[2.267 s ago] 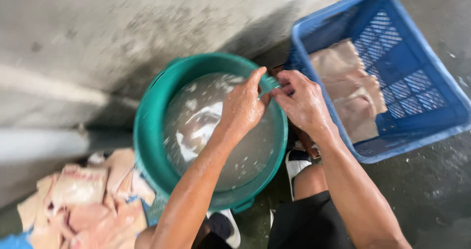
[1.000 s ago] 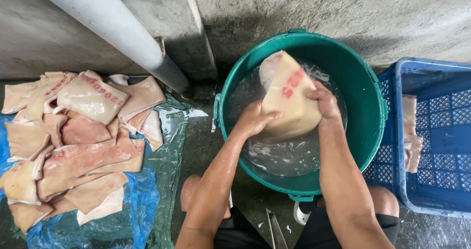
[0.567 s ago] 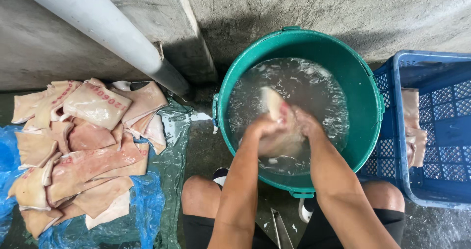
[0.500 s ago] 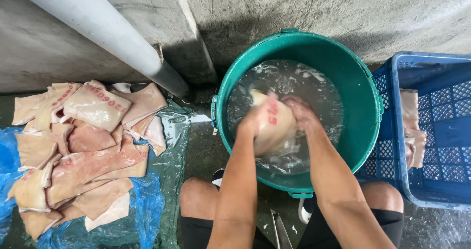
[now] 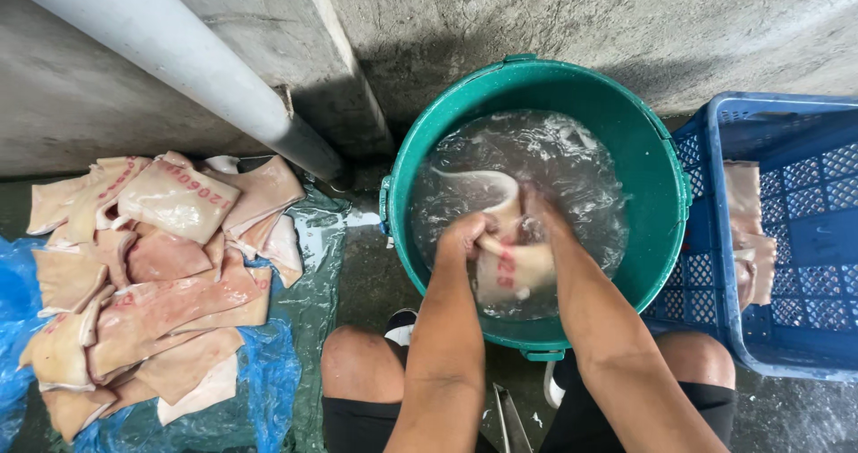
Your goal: The person washes flat, rectangular pieces of material by hand in a green bucket of water. They scrub and rinse each piece individually, then place the cleaned items into a blue plastic basket.
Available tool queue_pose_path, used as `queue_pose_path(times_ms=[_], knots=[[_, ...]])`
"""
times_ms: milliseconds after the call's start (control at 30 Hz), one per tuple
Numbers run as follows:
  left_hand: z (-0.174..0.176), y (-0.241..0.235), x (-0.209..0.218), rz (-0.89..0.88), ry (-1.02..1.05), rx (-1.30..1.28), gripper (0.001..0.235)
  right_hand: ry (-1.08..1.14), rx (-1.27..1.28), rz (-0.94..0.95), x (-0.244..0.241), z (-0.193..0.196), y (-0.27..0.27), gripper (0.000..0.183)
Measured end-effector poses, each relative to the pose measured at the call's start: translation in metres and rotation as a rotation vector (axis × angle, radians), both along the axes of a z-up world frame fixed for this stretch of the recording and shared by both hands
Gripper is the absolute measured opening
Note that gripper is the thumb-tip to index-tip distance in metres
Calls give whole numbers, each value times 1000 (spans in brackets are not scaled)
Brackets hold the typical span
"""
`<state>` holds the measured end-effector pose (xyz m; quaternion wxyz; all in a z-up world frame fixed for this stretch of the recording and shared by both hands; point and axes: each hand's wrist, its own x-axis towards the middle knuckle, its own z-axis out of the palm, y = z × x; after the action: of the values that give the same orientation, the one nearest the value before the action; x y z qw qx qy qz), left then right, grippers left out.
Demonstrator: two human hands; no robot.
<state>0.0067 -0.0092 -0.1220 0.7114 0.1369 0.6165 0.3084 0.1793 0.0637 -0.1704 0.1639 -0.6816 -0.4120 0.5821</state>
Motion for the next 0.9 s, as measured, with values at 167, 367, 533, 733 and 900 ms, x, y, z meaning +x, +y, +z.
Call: queue_pose_path(times_ms=[167,367,533,733,900], knots=[[-2,11,3,443,-410,-16,49,22,267,401,-48,39,-29,63],[-78,19,3,598,-657,112,44,-253,1135,866,-32,69,-44,44],[-83,15,33,454,-471,-5,32,26,-228,-187,2,57,-25,82],[-95,25,27,232,-19,-55,41,727,-274,-283,-5,53,0,75],[-131,36,6,87,125,156,53,-316,739,659,-46,63,-29,56]])
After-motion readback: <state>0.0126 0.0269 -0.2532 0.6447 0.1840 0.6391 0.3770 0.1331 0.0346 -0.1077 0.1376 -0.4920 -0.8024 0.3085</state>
